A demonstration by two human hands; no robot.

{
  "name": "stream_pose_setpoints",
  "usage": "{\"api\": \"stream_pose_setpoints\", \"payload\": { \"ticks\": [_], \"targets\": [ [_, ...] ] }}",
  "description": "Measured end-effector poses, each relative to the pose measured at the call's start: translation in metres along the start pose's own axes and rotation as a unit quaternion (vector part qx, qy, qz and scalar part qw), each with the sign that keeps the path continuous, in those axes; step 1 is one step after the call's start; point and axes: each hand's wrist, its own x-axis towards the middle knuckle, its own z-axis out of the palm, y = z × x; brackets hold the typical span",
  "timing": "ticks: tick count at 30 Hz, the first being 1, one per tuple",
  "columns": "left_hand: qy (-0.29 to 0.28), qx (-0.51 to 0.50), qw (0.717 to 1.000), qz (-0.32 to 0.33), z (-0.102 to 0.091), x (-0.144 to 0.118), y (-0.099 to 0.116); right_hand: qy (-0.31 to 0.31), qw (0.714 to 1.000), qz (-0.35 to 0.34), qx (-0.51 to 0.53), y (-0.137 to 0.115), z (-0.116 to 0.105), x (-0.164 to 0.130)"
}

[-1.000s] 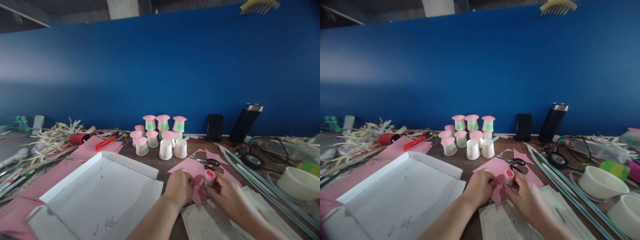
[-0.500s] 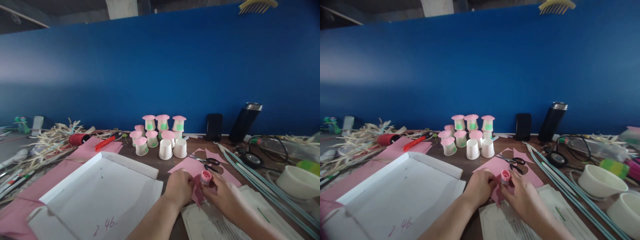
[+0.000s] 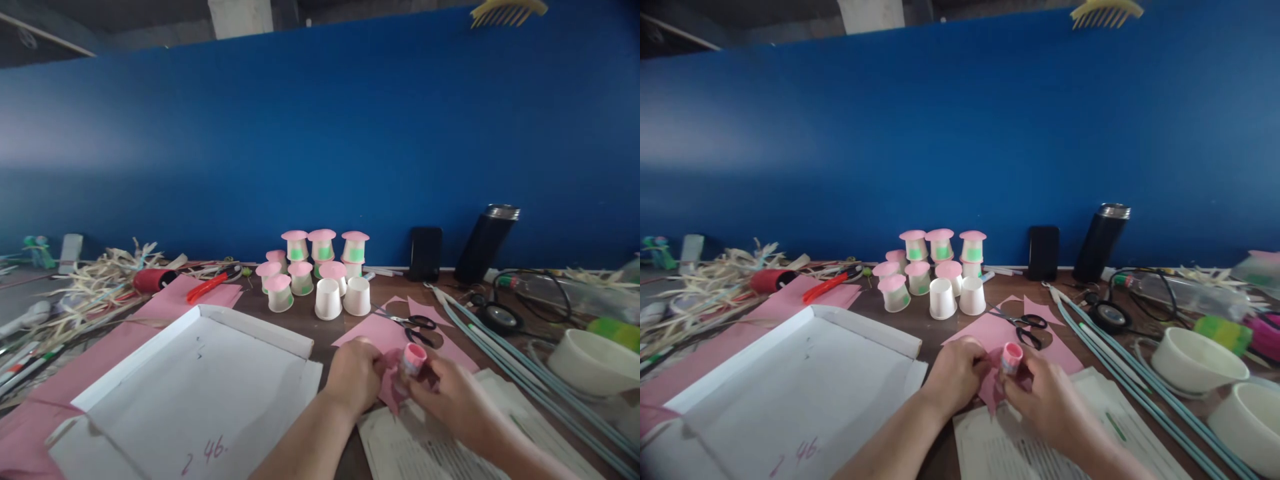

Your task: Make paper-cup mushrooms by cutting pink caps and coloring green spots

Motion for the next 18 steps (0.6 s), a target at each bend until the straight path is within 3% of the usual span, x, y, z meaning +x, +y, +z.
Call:
{"api": "stream_pose_setpoints", "payload": {
  "ticks": [8, 13, 18],
  "targets": [
    [-0.005, 0.012, 1.0, 0.002, -0.002, 0.001, -0.001, 0.063, 0.996, -0.024, -0.062, -0.009, -0.014, -0.001],
    [-0.007, 0.005, 1.0, 0.004, -0.001, 0.0, -0.001, 0.024, 1.0, -0.008, -0.001, -0.008, -0.016, -0.002],
    [-0.003, 0.007, 1.0, 0.007, -0.001, 0.0, -0.001, 0.013, 0.999, 0.002, -0.053, -0.008, -0.007, -0.002]
  ]
}}
